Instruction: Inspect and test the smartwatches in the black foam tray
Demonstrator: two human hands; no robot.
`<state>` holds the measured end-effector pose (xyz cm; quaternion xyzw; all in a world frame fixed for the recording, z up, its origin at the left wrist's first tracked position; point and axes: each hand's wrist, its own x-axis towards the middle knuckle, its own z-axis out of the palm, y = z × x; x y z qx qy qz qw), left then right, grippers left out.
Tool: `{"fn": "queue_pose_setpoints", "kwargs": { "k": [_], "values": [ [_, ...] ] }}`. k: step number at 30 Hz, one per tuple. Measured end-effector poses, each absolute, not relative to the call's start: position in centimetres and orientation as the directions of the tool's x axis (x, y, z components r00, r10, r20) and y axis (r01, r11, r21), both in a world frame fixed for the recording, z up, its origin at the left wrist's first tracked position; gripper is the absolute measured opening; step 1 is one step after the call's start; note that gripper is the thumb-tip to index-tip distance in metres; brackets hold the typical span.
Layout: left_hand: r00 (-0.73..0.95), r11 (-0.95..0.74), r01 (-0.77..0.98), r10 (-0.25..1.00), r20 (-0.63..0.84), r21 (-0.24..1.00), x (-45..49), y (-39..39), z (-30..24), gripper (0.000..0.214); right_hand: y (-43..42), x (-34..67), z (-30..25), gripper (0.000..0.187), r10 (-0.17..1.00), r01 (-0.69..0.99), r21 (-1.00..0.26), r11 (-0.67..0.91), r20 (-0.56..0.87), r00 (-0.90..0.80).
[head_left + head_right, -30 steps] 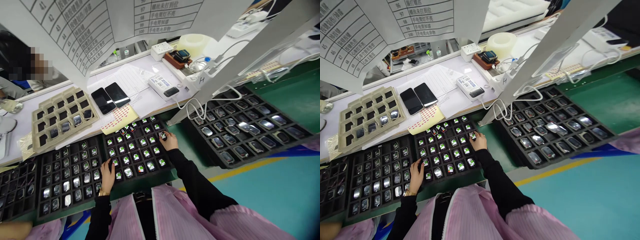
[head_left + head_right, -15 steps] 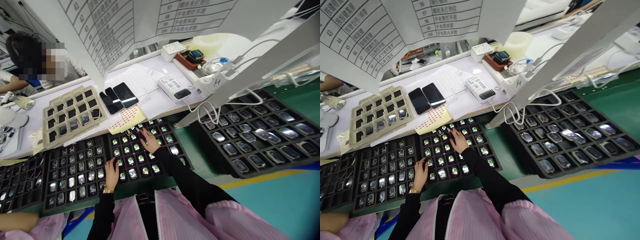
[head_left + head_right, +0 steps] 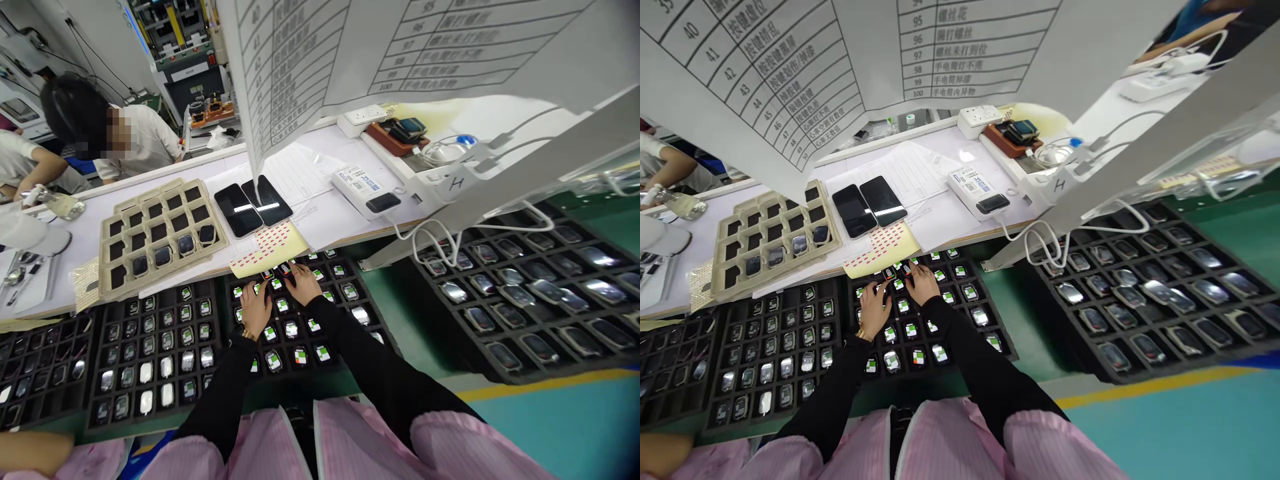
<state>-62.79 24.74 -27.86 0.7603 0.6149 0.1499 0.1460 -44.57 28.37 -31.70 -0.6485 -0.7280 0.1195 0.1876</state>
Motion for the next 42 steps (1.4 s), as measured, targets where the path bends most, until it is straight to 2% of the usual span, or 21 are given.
{"fn": "queue_pose_setpoints", "kwargs": {
  "k": [3, 9, 19, 24, 33, 42],
  "values": [
    [0.192, -0.198, 0.903, 0.98, 0.054, 0.382, -61.7, 25.6, -28.2, 0.049, 29.6, -45.3, -31.7, 0.054, 0.993, 0.914, -0.392, 0.101, 0.089, -0.071],
    [0.165, -0.174, 0.914, 0.985, 0.058, 0.366, -61.2, 26.0, -28.6, 0.049, 30.9, -45.8, -31.5, 0.046, 0.998, 0.931, -0.359, 0.059, 0.05, -0.044],
    [0.117, -0.119, 0.923, 0.993, 0.027, 0.366, -61.4, 28.9, -29.4, 0.047, 30.5, -44.2, -32.1, 0.039, 0.989, 0.935, -0.34, -0.103, 0.064, 0.132],
    [0.176, -0.165, 0.907, 0.984, 0.007, 0.387, -61.3, 31.1, -29.7, 0.04, 30.6, -44.2, -32.0, 0.037, 0.99, 0.935, -0.339, -0.106, 0.056, 0.133],
    [0.217, -0.22, 0.891, 0.975, 0.053, 0.396, -62.0, 31.0, -29.4, 0.041, 30.2, -45.1, -31.7, 0.047, 0.999, 0.942, -0.336, 0.029, 0.022, -0.023],
    [0.21, -0.238, 0.88, 0.971, 0.113, 0.41, -62.9, 26.6, -28.1, 0.04, 28.3, -44.3, -32.8, 0.047, 0.997, 0.94, -0.336, -0.059, 0.023, 0.071]
  ]
}}
